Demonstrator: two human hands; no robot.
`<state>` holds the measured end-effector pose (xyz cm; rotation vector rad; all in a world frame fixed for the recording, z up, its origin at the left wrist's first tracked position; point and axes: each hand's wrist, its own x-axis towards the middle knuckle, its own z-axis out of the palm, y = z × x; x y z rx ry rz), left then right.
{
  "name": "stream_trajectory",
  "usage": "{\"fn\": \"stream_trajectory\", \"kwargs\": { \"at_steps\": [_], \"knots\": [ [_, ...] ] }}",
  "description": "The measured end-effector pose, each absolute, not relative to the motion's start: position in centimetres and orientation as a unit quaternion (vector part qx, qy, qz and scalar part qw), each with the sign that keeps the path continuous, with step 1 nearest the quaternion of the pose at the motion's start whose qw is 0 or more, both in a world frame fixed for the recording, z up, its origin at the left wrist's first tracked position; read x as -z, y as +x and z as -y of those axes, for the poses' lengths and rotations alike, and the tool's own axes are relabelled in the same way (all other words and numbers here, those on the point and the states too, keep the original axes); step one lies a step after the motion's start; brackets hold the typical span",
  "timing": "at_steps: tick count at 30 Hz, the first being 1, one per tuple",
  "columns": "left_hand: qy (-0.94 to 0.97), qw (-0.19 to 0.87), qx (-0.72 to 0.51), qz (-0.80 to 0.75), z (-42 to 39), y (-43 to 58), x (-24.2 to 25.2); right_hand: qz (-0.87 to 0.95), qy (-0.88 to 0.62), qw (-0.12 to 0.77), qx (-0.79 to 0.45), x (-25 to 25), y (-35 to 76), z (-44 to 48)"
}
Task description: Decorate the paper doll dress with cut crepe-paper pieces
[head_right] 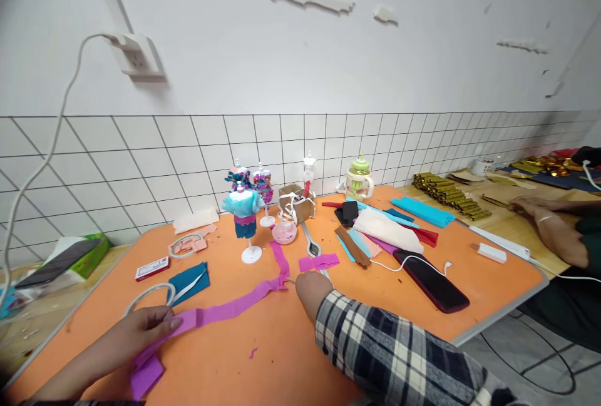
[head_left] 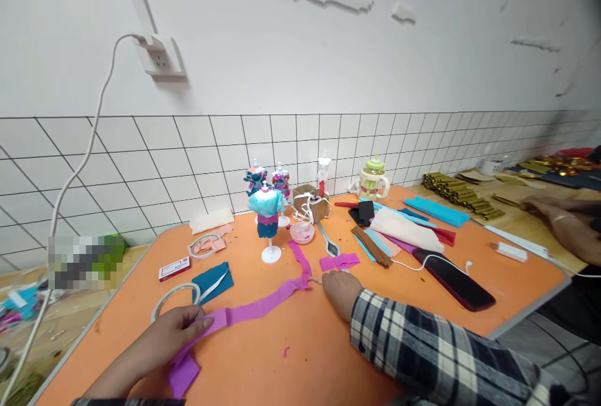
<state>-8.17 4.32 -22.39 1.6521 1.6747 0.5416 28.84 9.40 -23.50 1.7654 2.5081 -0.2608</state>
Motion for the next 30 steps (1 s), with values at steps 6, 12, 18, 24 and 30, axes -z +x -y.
{"fn": "stream_trajectory", "kwargs": {
  "at_steps": [6, 12, 18, 24, 30],
  "knots": [
    [0.546, 0.460, -0.297, -0.634, -4.2, -7.5, 22.3, -0.798, 0.591, -0.015, 0.119, 23.5, 32.0, -8.3],
    [0.380, 0.614, -0.399, -0.565, -4.1, -6.0, 20.4, -0.790, 0.548, -0.069, 0.267, 21.7, 33.4, -7.4],
    [0.374, 0.669, -0.415, -0.491, -4.8, -3.6, 19.1, -0.598, 0.276, -0.054, 0.750, 20.7, 28.1, -5.2],
    [0.443, 0.694, -0.327, -0.464, -4.0, -2.7, 19.2, -0.395, 0.221, -0.230, 0.861, 22.7, 21.3, -6.3],
    [0.532, 0.677, -0.210, -0.463, -3.0, -3.4, 20.0, -0.316, 0.327, -0.386, 0.803, 23.9, 18.0, -7.9]
  ]
}}
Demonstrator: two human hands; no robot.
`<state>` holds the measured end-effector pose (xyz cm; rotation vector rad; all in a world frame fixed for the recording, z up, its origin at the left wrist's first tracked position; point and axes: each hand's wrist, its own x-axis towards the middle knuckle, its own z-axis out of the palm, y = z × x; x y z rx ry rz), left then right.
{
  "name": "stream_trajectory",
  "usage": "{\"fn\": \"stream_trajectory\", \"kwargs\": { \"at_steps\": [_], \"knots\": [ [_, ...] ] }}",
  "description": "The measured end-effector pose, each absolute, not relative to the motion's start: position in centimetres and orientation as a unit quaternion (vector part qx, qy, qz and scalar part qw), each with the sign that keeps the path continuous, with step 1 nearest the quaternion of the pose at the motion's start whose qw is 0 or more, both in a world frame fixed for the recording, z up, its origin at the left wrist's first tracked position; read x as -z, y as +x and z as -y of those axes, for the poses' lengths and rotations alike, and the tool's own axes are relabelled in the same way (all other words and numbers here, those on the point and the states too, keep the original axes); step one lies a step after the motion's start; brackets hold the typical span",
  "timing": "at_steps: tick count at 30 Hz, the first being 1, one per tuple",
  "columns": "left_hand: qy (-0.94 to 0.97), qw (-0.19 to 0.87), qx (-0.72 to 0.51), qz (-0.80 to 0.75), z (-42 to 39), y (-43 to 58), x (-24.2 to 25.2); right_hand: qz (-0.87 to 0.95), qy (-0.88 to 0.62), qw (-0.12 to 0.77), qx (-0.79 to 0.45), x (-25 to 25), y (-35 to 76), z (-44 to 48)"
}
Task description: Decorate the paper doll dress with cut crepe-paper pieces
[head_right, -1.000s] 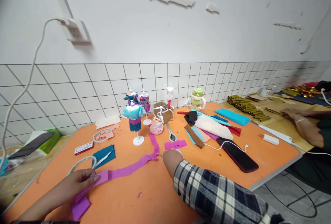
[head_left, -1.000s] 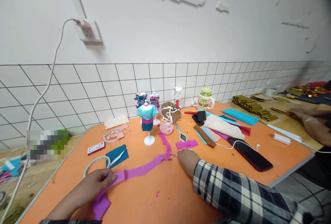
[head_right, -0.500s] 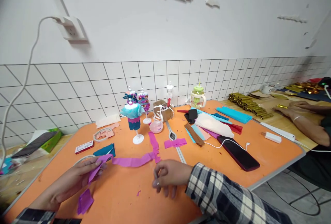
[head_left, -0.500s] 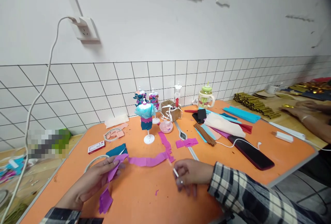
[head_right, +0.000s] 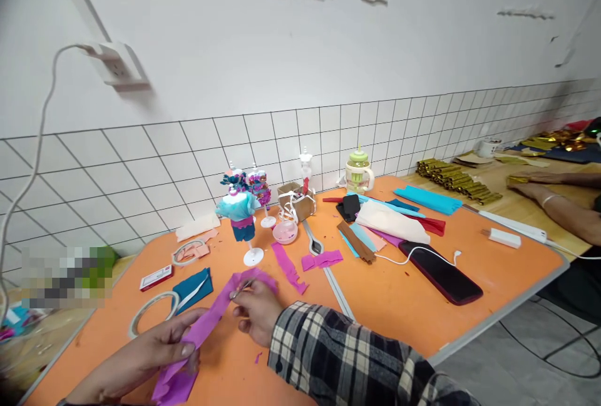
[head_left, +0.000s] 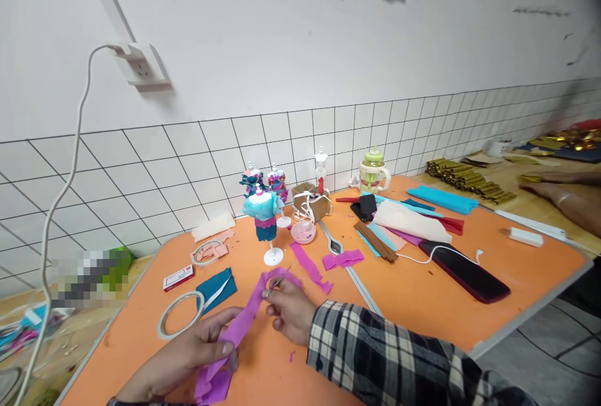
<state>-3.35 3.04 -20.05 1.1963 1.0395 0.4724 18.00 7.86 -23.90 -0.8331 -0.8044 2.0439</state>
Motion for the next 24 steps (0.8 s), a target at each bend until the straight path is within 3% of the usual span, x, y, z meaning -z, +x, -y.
{"fn": "stream_trajectory", "kwargs": {
  "at_steps": [4, 7, 10, 17, 24],
  "knots": [
    [0.615, 0.589, -0.144, -0.503, -3.5, -4.5, 19.8, 0.354, -0.359, 0.443, -0.741, 24.0, 18.3, -8.8],
    [0.656, 0.444, -0.199, -0.577, -4.6, -3.3, 19.0, 0.394, -0.366, 0.455, -0.710, 23.9, 18.3, -8.8],
    [0.671, 0.403, -0.234, -0.576, -5.8, 0.0, 18.9, 0.424, -0.355, 0.493, -0.672, 23.7, 18.2, -8.6],
    [0.610, 0.583, -0.234, -0.484, -5.6, 3.2, 21.4, 0.296, -0.341, 0.485, -0.749, 24.1, 19.8, -9.9],
    [0.593, 0.628, -0.205, -0.461, -4.8, 1.4, 22.2, 0.205, -0.298, 0.466, -0.808, 24.3, 20.9, -10.9]
  ]
}}
